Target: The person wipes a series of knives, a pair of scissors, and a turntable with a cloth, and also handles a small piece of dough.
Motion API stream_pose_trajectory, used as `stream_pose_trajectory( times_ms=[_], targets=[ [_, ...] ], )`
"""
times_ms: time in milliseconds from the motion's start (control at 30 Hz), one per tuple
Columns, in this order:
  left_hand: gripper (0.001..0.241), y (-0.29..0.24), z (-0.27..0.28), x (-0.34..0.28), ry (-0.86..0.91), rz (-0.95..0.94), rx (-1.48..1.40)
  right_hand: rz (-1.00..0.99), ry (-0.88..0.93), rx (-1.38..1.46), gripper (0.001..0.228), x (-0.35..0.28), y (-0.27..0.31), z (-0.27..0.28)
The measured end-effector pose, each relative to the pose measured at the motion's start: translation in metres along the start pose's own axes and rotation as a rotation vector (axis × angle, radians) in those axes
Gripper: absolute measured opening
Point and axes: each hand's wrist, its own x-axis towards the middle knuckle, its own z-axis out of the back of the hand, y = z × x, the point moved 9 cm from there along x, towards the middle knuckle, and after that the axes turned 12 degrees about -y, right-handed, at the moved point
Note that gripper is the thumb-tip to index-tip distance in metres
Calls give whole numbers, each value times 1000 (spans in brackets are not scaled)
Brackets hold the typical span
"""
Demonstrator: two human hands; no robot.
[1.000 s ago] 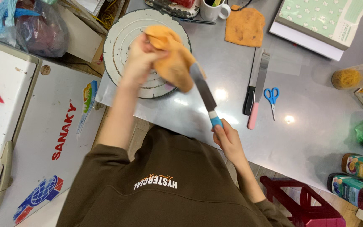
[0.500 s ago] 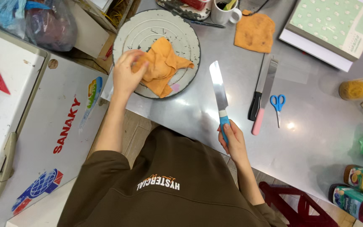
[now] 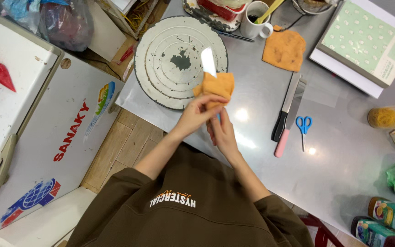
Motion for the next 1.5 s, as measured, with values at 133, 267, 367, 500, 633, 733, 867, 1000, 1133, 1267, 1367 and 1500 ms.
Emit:
stream_pose_trajectory(
  times_ms=[133, 267, 367, 500, 633, 733, 867, 1000, 1133, 1267, 1367, 1500],
  targets=[
    [22, 7, 25, 21, -247, 50, -42, 181, -5, -291, 22, -3, 16, -12],
    [22, 9, 61, 44, -396, -11, 36, 85, 47, -267, 23, -17, 6, -7],
    [20, -8, 86, 68, -464, -132, -4, 47, 102, -204, 23, -42, -11, 2],
    [21, -69, 168, 80, -680, -294, -89, -130, -41, -196, 25, -86, -65, 64],
    [58, -87, 156, 62, -419, -188, -56, 13, -603, -530, 31, -77, -106, 203],
    [60, -71, 128, 47, -387, -96, -235, 162, -827, -743, 32, -73, -137, 268],
    [48, -22, 69, 39, -304, 163, -617, 96, -897, -822, 36, -52, -171, 300],
    [55, 0, 6, 28, -133, 236, -633, 332, -961, -1006, 65, -40, -113, 259],
    [73, -6, -71, 7, 119, 78, -314, 484, -401, 71, 91, -20, -66, 147],
    [96, -12, -126, -11, 310, -211, 130, 385, -431, 178, 67, -9, -54, 89],
    [109, -7, -116, -3, 284, -155, 283, 313, -437, 16, 54, -2, -60, 77],
    [116, 25, -92, -6, 340, 466, 27, 355, -354, 40, 39, 0, -74, 74]
  ],
)
